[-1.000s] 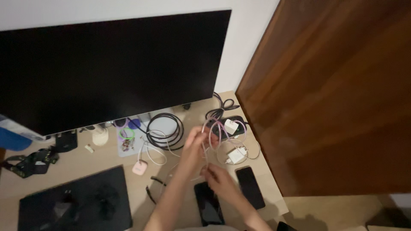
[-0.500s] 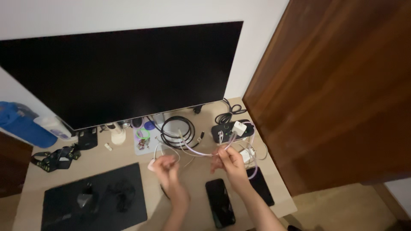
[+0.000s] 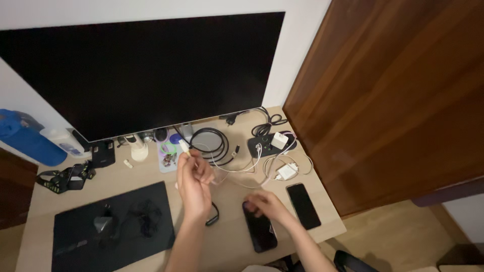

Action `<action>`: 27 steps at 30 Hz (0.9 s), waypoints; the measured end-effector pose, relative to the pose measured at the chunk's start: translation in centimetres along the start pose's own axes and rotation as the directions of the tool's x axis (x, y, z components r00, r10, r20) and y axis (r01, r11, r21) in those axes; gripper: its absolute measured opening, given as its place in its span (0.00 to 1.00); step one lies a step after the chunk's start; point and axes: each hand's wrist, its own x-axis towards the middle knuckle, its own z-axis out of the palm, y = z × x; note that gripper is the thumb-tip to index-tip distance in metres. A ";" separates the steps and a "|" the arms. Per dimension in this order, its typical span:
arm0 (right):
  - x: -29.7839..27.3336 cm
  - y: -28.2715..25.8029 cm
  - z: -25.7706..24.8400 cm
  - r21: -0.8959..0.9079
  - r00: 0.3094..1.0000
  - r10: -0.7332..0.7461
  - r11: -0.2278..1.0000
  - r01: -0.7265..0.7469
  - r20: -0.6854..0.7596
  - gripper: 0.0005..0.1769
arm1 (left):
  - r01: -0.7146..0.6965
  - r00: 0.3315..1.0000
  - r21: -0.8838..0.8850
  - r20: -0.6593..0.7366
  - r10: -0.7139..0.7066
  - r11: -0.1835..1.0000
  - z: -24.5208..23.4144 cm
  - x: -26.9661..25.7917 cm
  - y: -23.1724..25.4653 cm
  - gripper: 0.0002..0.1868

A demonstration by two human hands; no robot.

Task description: The person connects a smartwatch, earbuds, and two smartphones to a power strip using their respective charging cables. They plug the power strip into the wall, then connect each device one by one, ensuring each is properly attached to its charger.

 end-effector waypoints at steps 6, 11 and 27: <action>-2.1 10.5 3.7 -0.681 0.900 0.255 0.590 -0.434 -0.353 0.65 | 0.119 0.986 0.181 -0.134 -0.095 0.976 -0.1 -1.1 0.1 0.12; -2.5 10.0 6.0 -0.658 0.866 0.198 0.578 -0.482 -0.460 0.71 | 0.058 0.998 0.175 -0.030 -0.054 0.983 -1.0 -1.7 0.3 0.12; -2.7 -1.2 0.0 -0.455 0.818 0.052 0.810 -0.370 -0.573 0.54 | 0.164 0.986 0.341 -0.079 -0.146 0.926 -3.8 -1.8 -3.0 0.12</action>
